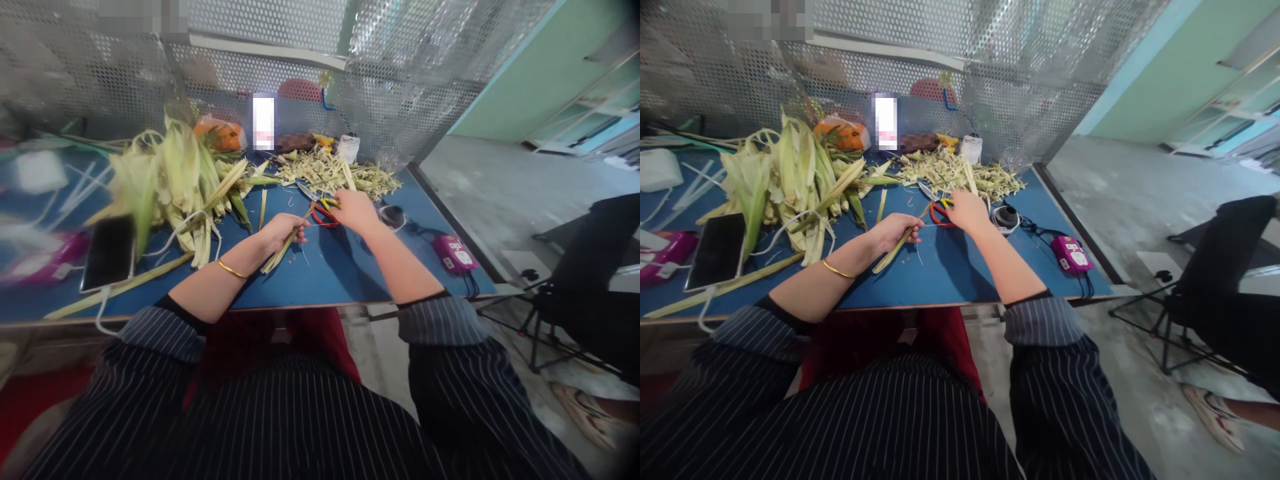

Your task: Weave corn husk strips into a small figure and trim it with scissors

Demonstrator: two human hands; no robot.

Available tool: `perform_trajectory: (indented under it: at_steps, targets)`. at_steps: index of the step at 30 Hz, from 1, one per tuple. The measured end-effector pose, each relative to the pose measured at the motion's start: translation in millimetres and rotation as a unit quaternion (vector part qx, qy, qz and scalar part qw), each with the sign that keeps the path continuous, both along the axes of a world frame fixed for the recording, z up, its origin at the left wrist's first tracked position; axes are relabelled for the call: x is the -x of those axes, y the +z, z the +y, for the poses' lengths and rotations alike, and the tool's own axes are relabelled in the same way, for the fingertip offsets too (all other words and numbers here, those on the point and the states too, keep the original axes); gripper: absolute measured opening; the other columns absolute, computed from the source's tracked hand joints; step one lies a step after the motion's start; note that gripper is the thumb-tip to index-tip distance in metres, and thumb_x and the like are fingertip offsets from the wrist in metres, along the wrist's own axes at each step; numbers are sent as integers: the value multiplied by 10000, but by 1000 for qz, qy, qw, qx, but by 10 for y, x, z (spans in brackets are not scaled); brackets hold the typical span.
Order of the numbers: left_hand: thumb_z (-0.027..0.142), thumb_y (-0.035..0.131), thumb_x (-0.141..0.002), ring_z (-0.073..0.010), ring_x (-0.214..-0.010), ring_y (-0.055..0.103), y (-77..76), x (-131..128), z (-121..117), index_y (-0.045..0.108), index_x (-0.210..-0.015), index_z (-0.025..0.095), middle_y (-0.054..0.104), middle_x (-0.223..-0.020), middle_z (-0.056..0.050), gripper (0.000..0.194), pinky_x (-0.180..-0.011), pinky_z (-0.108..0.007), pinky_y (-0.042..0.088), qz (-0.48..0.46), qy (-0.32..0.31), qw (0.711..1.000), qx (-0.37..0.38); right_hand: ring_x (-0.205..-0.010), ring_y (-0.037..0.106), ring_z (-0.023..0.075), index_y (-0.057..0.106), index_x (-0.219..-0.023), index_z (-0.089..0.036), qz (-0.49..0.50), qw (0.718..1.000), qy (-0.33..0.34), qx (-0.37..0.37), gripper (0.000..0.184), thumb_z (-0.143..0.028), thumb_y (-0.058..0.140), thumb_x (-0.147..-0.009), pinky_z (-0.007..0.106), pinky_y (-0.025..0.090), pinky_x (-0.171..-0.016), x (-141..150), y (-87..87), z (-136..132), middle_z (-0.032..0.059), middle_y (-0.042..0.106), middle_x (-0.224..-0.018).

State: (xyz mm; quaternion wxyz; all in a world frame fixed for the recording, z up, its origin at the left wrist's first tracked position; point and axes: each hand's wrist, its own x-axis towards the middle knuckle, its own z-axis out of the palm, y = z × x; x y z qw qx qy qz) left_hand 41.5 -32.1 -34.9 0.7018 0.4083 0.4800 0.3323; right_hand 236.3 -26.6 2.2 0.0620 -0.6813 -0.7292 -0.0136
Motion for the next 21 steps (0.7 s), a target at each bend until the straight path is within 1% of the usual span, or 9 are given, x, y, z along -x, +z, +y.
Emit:
perform_trajectory:
  at_steps: [2,7,9,11,12,16,17,19,21]
  targets:
    - [40,507,-884,-82,-453,498,-7,-3,-3,636,-693,98,498,-521,16,238,-602,-292,564,-5,-3,1000,-5,-1090,648,363,622,-1154,-75,8,998,-24,60,386,-217,635,-795,441,499,-924,139,-135,176,239,681,-1156]
    - [38,519,-877,-84,-453,503,-13,-14,-12,634,-677,101,496,-524,17,239,-601,-282,560,-20,-14,1000,-11,-1091,642,389,553,-1197,-51,77,993,-41,77,569,-120,735,-662,459,488,-930,241,-234,477,269,674,-1145]
    - [45,524,-877,-83,-444,498,-10,-15,-17,635,-674,103,499,-526,17,239,-604,-286,560,-27,-18,999,-13,-1002,662,352,589,-1058,-80,152,983,-61,88,402,-132,725,-684,434,506,-874,219,-161,558,218,698,-1018]
    - [49,508,-883,-84,-436,493,-4,-8,-16,639,-678,104,500,-520,17,250,-610,-290,561,-33,-20,999,-13,-812,664,252,575,-842,-140,247,959,-81,111,106,-150,646,-764,355,523,-744,168,-44,619,116,671,-797]
    - [49,496,-888,-84,-434,493,1,-1,-13,641,-681,105,499,-514,17,260,-612,-290,560,-35,-20,999,-13,-699,632,194,536,-781,-166,289,945,-87,125,56,-129,572,-804,310,513,-665,133,23,637,63,621,-694]
    - [57,488,-902,-87,-430,495,30,40,19,641,-692,111,503,-507,15,266,-619,-291,552,-51,-18,998,-14,-461,404,61,391,-712,-209,426,888,-79,152,198,-79,423,-858,173,388,-492,-38,252,534,-56,421,-555]
    - [59,496,-902,-89,-433,497,39,49,28,641,-696,111,505,-511,14,258,-621,-294,551,-54,-17,998,-15,-437,355,49,373,-714,-211,464,869,-77,153,201,-106,427,-875,154,354,-466,-82,279,449,-69,396,-550]
    - [54,509,-898,-92,-447,505,56,64,42,641,-700,108,507,-518,12,244,-625,-296,551,-51,-12,998,-16,-410,311,38,406,-739,-209,655,734,-87,160,180,-184,505,-887,143,290,-414,-164,283,201,-78,397,-550]
    - [48,514,-897,-88,-461,506,69,74,49,642,-703,105,508,-524,12,240,-632,-288,550,-42,-8,999,-16,-380,275,31,517,-841,-198,729,657,-62,180,116,-292,553,-900,151,221,-364,-234,226,-136,-73,442,-568]
